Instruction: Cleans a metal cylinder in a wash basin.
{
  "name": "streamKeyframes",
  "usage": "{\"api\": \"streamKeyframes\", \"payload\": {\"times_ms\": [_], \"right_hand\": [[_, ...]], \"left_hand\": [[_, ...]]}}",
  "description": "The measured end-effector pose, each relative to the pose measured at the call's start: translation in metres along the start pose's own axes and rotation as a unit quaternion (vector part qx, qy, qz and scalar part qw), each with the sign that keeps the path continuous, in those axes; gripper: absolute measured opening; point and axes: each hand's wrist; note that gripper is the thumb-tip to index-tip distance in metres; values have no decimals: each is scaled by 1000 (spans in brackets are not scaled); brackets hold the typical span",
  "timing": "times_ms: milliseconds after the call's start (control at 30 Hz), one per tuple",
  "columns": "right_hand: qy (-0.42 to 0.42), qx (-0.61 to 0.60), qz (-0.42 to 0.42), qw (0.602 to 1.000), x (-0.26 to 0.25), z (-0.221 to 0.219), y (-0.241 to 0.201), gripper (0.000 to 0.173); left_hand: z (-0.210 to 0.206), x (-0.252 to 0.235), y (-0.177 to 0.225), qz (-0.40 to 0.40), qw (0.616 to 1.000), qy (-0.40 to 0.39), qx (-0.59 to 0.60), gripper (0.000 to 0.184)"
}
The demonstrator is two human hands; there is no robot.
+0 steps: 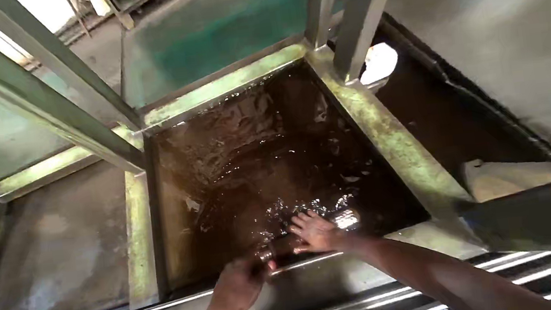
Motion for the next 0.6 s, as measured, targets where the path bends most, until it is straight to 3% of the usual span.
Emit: {"api": "streamKeyframes", "payload": {"times_ms": [100, 167, 267, 400, 600], "right_hand": [[-48, 40, 54, 997, -19, 14, 10, 66], [-40, 45, -7, 998, -29, 40, 9, 63], [-31, -8, -115, 993, -49, 64, -8, 67], [-16, -39, -134, 990, -45, 48, -22, 91], [28, -34, -143, 989, -21, 18, -46, 81]], "left_hand": [[10, 11, -14, -15, 980, 128, 152, 48], [11, 12, -15, -23, 942, 210, 262, 40], [16, 15, -11, -8, 874, 271, 404, 29], [30, 17, 1, 16, 764, 309, 566, 29], [28, 9, -7, 47, 726, 269, 631, 29]]}}
Point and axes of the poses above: each hand's wrist, its own x-axis away from the middle knuckle, its own z-axis out of the back of the hand, y = z × x, and after that the axes turned 14 degrees about -x, right-handed
